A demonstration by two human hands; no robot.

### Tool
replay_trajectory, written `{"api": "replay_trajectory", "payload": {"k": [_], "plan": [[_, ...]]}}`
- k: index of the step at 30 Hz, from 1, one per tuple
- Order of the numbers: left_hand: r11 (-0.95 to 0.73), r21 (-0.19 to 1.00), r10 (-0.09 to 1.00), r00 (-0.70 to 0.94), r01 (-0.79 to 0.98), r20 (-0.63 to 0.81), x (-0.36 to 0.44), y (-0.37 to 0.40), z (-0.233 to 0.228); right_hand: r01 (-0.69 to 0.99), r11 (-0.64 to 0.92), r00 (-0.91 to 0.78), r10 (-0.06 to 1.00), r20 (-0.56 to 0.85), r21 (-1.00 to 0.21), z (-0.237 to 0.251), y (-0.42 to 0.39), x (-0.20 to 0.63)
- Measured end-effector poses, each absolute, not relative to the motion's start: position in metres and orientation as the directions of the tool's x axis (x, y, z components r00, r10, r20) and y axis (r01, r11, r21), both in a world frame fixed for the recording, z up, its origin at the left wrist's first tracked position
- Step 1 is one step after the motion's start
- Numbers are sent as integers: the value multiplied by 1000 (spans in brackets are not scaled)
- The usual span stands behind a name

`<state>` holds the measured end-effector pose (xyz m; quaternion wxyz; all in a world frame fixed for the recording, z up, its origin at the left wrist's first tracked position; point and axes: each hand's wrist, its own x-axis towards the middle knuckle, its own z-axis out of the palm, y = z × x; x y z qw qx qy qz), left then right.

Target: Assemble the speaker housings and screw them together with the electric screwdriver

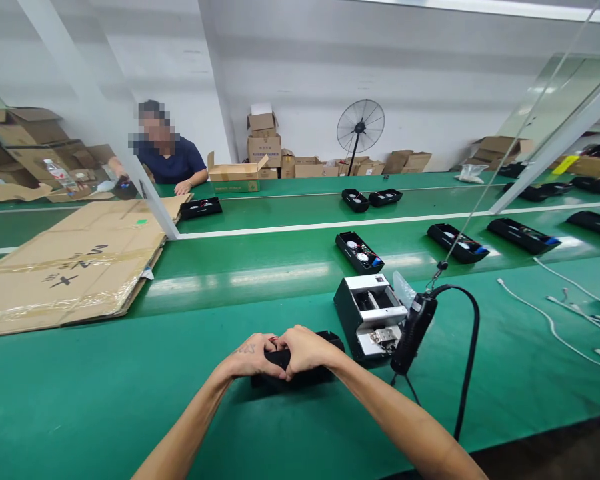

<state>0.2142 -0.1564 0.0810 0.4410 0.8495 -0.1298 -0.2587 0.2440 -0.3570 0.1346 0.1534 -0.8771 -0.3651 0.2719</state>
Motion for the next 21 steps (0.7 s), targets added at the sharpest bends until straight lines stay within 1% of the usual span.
{"api": "replay_trajectory", "payload": {"k": [5,11,14,21], "plan": [[-547,837,-459,834,6,-306,211,-156,82,579,-708,623,704,-341,-405,132,-362,234],[-562,827,-440,845,4,-303,209,-155,75,607,-712,631,702,-329,-354,131,-366,222],[-586,810,-422,852,5,-310,209,-153,72,610,-714,633,700,-329,-344,132,-368,223],[-621,783,-421,856,-31,-301,208,-150,68,605,-717,647,697,-311,-347,131,-372,220]]}}
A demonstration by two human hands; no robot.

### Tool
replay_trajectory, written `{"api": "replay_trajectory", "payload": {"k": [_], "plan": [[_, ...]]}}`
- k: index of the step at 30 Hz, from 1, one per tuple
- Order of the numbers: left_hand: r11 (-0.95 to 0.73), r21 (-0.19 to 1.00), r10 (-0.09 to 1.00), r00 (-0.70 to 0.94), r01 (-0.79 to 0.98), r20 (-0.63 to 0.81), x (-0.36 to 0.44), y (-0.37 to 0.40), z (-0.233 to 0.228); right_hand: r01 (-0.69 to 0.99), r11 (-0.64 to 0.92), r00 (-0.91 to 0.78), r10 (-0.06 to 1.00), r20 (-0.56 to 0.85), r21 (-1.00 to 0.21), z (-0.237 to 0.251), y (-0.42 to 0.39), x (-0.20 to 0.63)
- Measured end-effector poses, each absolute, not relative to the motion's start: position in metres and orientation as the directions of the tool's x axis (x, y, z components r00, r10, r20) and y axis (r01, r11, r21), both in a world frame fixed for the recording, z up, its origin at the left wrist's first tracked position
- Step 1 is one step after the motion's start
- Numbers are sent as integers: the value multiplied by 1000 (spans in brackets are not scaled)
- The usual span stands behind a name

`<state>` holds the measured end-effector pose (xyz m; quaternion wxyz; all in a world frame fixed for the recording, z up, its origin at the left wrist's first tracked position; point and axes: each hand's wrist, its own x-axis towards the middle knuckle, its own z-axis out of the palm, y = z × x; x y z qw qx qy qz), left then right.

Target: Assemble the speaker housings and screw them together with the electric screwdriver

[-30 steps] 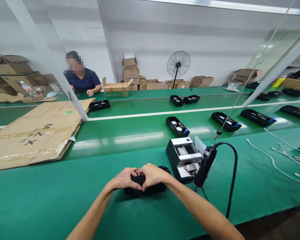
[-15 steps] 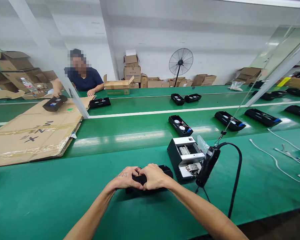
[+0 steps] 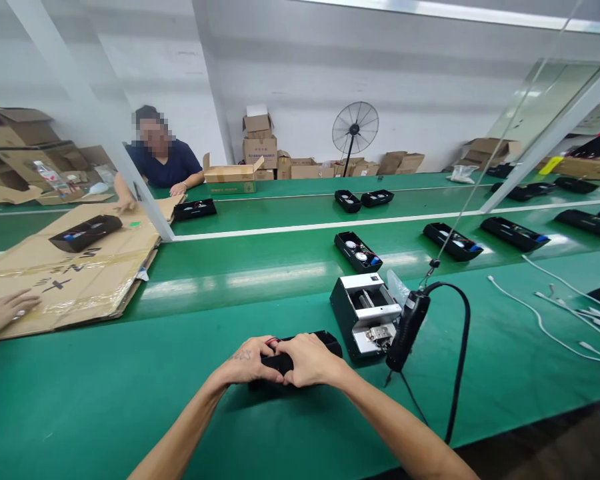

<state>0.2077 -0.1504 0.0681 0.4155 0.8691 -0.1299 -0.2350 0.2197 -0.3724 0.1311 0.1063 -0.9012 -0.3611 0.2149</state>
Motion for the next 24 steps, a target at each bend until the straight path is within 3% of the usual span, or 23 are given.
{"api": "replay_trajectory", "payload": {"k": [15,17,19,20,21,24], "plan": [[-664,725,-470,856,-184,-213,196,-153,65,624,-713,651,701,-291,-320,122,-372,200],[-682,701,-463,866,-211,-189,181,-155,58,647,-651,640,747,-183,-397,117,-384,187],[-684,671,-477,872,-288,-112,162,-157,45,664,-517,668,735,118,-539,109,-406,174],[-674,646,-492,870,-358,-31,152,-158,36,663,-449,711,628,316,-599,105,-421,169],[-652,589,-520,847,-478,112,142,-160,27,645,-438,760,453,467,-626,100,-439,165],[-613,338,-538,690,-714,484,121,-163,5,482,-620,665,-202,719,-620,87,-494,165]]}}
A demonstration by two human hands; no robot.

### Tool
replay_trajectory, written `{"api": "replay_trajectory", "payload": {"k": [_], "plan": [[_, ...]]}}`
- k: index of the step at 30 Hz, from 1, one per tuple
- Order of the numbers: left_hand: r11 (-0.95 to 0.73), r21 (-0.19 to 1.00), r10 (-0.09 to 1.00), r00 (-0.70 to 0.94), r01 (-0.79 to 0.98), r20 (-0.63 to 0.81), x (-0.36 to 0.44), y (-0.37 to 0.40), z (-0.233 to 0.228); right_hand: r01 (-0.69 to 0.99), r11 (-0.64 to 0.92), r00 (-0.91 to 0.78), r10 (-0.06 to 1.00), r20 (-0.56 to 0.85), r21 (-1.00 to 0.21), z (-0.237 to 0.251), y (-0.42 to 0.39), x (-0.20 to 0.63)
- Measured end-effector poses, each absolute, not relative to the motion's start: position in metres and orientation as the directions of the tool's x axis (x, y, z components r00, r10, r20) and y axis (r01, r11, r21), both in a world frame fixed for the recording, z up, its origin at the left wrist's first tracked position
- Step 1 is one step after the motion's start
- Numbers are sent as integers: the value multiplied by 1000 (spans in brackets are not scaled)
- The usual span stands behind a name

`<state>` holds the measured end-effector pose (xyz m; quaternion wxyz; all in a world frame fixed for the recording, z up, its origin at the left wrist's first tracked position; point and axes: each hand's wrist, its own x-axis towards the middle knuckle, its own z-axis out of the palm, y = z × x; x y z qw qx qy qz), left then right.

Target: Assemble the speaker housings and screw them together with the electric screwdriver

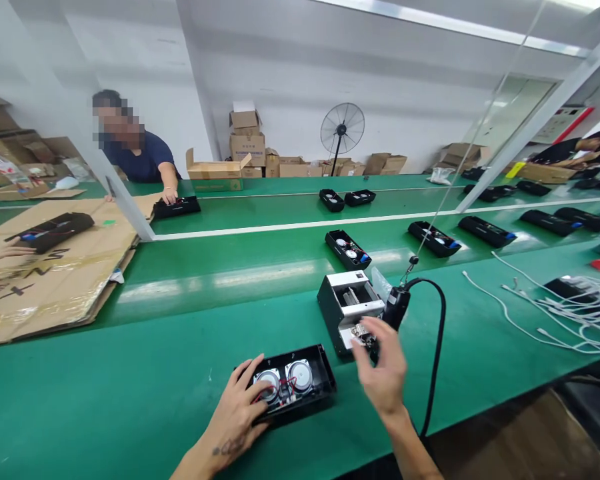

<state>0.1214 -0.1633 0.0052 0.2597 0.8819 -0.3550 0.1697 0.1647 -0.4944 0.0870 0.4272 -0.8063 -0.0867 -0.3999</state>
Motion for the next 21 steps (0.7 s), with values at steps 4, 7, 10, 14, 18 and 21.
{"api": "replay_trajectory", "payload": {"k": [4,7,10,14,18,21], "plan": [[-632,208,-529,612,-746,588,118,-166,1,96,-634,548,-610,573,-767,70,-550,186],[-624,213,-519,603,-752,606,121,-166,4,1,-453,726,-613,313,-891,59,-564,198],[-622,230,-509,610,-748,608,120,-166,-1,44,-311,721,-648,245,-950,51,-559,194],[-620,269,-461,620,-737,635,119,-165,-9,141,-197,761,-605,234,-970,46,-551,179],[-610,271,-463,613,-744,640,120,-164,-4,225,51,853,-493,172,-973,56,-554,173],[-618,258,-484,618,-743,619,122,-163,1,374,34,797,-523,302,-927,78,-556,175]]}}
